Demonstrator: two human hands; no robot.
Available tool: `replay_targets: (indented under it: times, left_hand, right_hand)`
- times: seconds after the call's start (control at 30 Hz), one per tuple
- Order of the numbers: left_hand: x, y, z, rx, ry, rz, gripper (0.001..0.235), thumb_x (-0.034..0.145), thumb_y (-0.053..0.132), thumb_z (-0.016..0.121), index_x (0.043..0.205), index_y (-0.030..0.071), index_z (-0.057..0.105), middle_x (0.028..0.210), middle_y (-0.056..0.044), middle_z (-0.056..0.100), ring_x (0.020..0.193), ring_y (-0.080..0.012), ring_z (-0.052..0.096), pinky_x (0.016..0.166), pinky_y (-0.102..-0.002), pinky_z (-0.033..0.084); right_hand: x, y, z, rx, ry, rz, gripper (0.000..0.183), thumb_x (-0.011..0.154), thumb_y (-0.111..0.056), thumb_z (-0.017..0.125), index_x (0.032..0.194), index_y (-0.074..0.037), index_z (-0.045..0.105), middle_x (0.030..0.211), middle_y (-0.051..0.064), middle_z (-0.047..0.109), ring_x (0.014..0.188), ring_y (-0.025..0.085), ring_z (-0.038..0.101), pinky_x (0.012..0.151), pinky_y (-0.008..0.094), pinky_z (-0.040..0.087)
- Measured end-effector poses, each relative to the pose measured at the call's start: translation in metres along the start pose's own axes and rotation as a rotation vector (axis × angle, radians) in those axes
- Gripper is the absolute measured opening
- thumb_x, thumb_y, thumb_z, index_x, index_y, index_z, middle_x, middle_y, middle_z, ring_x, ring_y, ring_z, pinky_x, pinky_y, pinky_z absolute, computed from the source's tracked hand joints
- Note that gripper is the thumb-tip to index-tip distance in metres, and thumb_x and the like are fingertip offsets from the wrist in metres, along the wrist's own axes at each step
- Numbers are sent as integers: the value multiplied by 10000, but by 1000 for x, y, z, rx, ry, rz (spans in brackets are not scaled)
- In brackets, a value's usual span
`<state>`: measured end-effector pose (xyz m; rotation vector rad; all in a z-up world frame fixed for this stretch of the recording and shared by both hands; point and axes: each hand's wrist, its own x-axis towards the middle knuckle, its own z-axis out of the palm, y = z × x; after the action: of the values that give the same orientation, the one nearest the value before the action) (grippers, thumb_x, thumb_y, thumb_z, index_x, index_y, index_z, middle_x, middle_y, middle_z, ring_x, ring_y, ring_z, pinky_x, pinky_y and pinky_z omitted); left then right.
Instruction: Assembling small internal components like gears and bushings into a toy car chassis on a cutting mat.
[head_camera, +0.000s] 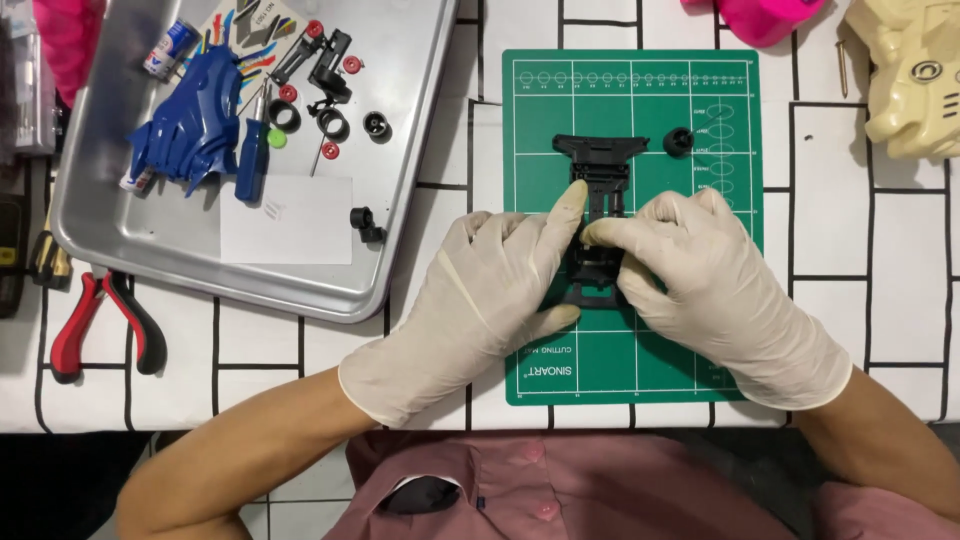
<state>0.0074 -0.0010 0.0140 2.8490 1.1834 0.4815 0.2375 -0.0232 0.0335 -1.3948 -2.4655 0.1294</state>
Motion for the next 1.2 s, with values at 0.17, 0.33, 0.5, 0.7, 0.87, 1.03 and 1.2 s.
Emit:
replay_targets:
  times: [0.17,0.33,0.5,0.7,0.87,1.03,1.2]
  left_hand:
    - [-1,4,1,27,-17,-22,1258,610,759,925,1551,114,395,937,-7,702,795,-198,681,677,-349,506]
    - [-5,3,1,42,-13,10,1286,635,789,906,1565,83,367,972,-19,694,822,-213,663,690,-362,484]
    - [-3,3,-4,116,24,32,1295,656,871,849,1566,77,383,1004,-14,673,842,-195,651,729,-342,508]
    - [0,4,-1,97,47,24,1265,616,846,881,1537,112,421,1003,22,681,780,-171,634,664,-329,493]
    - [2,5,1,43,20,12,1186,643,793,884,1518,125,445,925,9,666,774,-210,640,650,-361,491]
    - [3,7,1,100,44,-7,1181,614,839,859,1507,171,470,894,33,660,772,-191,646,645,-352,486]
    - [3,6,0,86,93,28,1033,668,784,848,1437,168,540,1041,33,669,820,-203,650,694,-359,500]
  right_hand:
    - [-2,-5,-6,13,27,-14,416,833,56,593,1181,-119,737,832,29,598,818,193,601,749,406,381]
    - [-8,4,-10,-26,36,27,437,839,85,591,1186,-131,746,835,16,599,785,182,593,779,394,383]
    - [-7,6,-9,-26,20,37,468,808,87,576,1178,-151,735,819,1,591,769,183,593,807,404,392]
    - [-6,5,-7,-59,30,-4,441,791,73,593,1151,-137,735,783,26,570,762,203,586,747,408,380]
    - [-7,4,-6,-45,42,-14,412,798,69,609,1132,-131,743,788,19,600,758,187,595,740,397,375]
    - [-7,4,-6,-45,12,7,388,807,35,606,1126,-144,736,767,20,587,760,199,602,742,408,381]
    - [-6,6,-6,-41,6,8,389,808,24,615,1135,-157,725,767,4,574,776,201,606,751,414,387]
